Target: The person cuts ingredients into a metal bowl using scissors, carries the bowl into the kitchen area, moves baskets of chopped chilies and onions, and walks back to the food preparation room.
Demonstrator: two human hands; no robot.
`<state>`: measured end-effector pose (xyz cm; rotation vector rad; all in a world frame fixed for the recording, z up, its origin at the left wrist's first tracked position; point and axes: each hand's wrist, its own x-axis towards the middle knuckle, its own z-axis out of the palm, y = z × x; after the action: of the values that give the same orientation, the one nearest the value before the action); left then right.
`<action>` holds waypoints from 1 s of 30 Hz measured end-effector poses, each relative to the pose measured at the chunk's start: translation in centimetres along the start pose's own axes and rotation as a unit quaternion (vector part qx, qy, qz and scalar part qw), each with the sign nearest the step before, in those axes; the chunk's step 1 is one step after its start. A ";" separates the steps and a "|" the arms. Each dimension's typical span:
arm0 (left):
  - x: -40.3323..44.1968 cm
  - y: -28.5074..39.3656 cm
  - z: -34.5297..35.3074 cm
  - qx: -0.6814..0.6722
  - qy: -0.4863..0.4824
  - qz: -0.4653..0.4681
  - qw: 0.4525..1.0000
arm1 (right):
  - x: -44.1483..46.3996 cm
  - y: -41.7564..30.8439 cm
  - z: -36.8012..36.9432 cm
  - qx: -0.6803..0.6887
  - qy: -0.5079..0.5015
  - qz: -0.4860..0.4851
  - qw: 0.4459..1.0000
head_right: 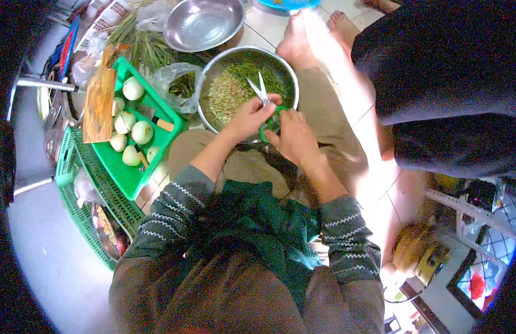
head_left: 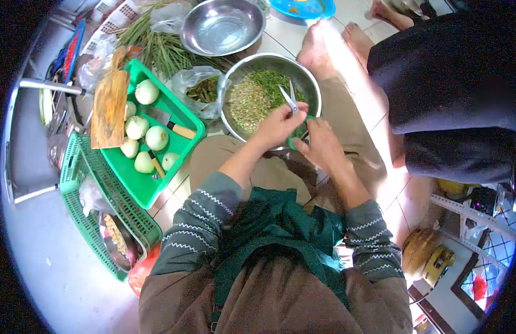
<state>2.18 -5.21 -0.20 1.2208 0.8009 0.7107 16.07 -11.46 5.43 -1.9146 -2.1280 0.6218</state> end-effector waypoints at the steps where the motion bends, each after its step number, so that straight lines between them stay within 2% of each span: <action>1: -0.6 1.1 0.3 0.027 0.014 0.014 0.999 | -0.2 -0.7 0.1 0.000 0.006 -0.017 1.000; 6: -2.1 0.4 0.7 0.044 0.088 0.100 0.990 | -0.8 -1.3 1.0 0.052 0.102 -0.096 0.989; 9: -3.0 2.5 -0.6 -0.042 0.203 0.130 0.970 | -1.2 -3.4 0.4 0.146 0.161 -0.127 0.968; 10: -3.3 3.3 -1.4 -0.061 0.243 0.111 0.962 | -1.4 -3.2 0.7 0.142 0.199 -0.184 0.952; 13: -4.1 6.0 -5.7 -0.107 0.301 0.083 0.944 | -2.2 -2.4 0.7 0.143 0.215 -0.143 0.955; 15: -5.2 8.0 -8.9 0.047 0.359 0.010 0.932 | -2.5 -0.7 0.9 0.073 0.219 -0.120 0.966; 17: -6.1 8.3 -12.1 0.121 0.399 0.060 0.907 | -3.0 1.2 1.7 0.031 0.214 -0.060 0.975; 18: -6.2 8.2 -14.5 0.202 0.398 0.045 0.894 | -2.7 2.3 2.3 0.034 0.187 -0.013 0.982; 19: -6.5 7.8 -16.9 0.282 0.396 0.031 0.874 | -2.3 2.5 2.5 0.057 0.191 0.008 0.980; 21: -7.6 7.0 -20.7 0.460 0.387 -0.047 0.797 | -1.6 2.7 2.7 0.102 0.200 0.054 0.973; 25: -9.7 5.0 -22.7 0.469 0.346 -0.063 0.810 | -1.0 3.1 4.5 0.157 0.188 0.090 0.965; 26: -9.7 3.7 -23.3 0.472 0.346 -0.061 0.808 | -0.8 3.6 5.6 0.142 0.215 0.072 0.963; 29: -10.0 1.8 -22.8 0.461 0.341 -0.070 0.816 | -1.1 4.4 8.1 0.368 0.163 0.142 0.905; 30: -9.2 1.7 -22.4 0.454 0.337 -0.069 0.822 | -1.4 3.6 7.5 0.521 0.127 0.158 0.829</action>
<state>-21.69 -0.78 -0.55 1.7407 1.9589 0.6500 16.26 -13.87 -2.59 -1.5209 -0.9079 1.1818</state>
